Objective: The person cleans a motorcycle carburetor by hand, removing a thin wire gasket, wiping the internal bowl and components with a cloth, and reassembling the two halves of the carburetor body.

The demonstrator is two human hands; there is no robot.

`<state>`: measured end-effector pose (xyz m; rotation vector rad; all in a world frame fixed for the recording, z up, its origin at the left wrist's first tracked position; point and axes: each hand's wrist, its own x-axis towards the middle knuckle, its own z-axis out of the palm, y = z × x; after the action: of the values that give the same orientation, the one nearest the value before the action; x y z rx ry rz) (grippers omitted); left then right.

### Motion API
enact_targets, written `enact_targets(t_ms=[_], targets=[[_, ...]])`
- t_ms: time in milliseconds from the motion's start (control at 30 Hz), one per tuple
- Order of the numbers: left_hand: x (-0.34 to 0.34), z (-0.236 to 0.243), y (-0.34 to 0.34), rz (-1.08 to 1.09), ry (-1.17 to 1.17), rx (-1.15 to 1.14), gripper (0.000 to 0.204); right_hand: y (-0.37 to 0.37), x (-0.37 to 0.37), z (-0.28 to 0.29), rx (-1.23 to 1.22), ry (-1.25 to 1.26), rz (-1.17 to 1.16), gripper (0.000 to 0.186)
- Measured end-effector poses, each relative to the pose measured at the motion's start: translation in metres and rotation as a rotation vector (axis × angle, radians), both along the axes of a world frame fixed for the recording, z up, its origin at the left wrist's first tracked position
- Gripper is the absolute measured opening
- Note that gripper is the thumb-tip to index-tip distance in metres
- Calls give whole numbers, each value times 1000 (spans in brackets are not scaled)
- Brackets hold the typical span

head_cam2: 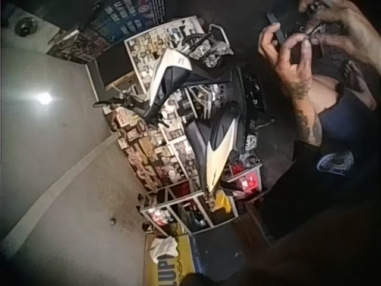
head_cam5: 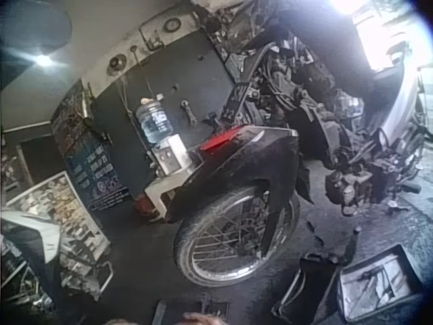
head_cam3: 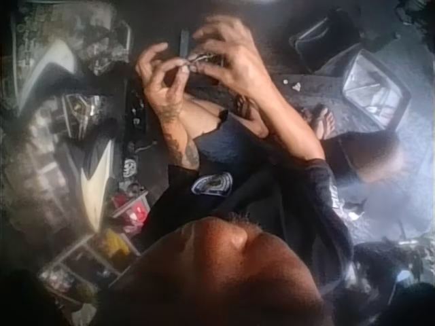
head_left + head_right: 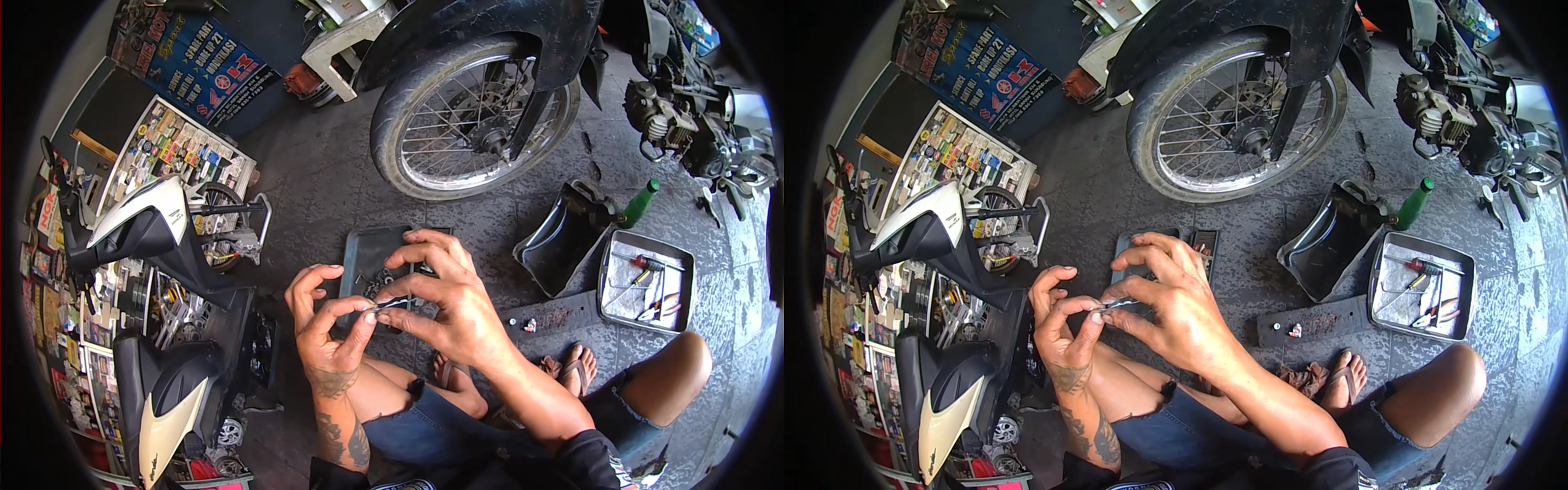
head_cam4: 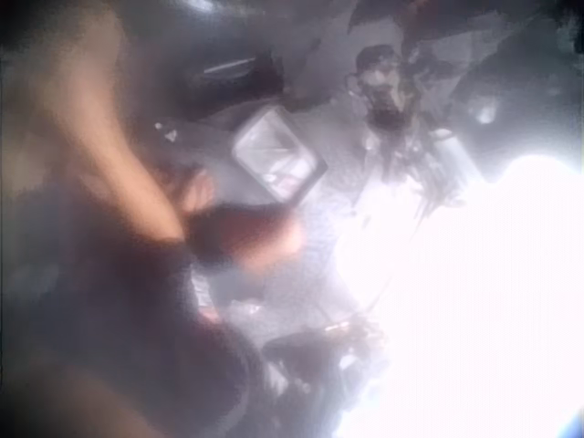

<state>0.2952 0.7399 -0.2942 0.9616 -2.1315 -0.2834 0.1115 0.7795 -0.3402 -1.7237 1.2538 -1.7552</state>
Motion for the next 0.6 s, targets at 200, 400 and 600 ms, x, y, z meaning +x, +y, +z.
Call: enact_targets(t_ms=[200, 400, 600], targets=[[1, -1, 1, -10, -2, -4, 15, 2, -1, -8, 15, -61, 2, 18], [3, -3, -2, 20, 276, 207, 14, 5, -8, -20, 56, -94, -30, 20], [2, -3, -1, 24, 251, 285, 13, 6, -12, -13, 29, -144, -60, 28]])
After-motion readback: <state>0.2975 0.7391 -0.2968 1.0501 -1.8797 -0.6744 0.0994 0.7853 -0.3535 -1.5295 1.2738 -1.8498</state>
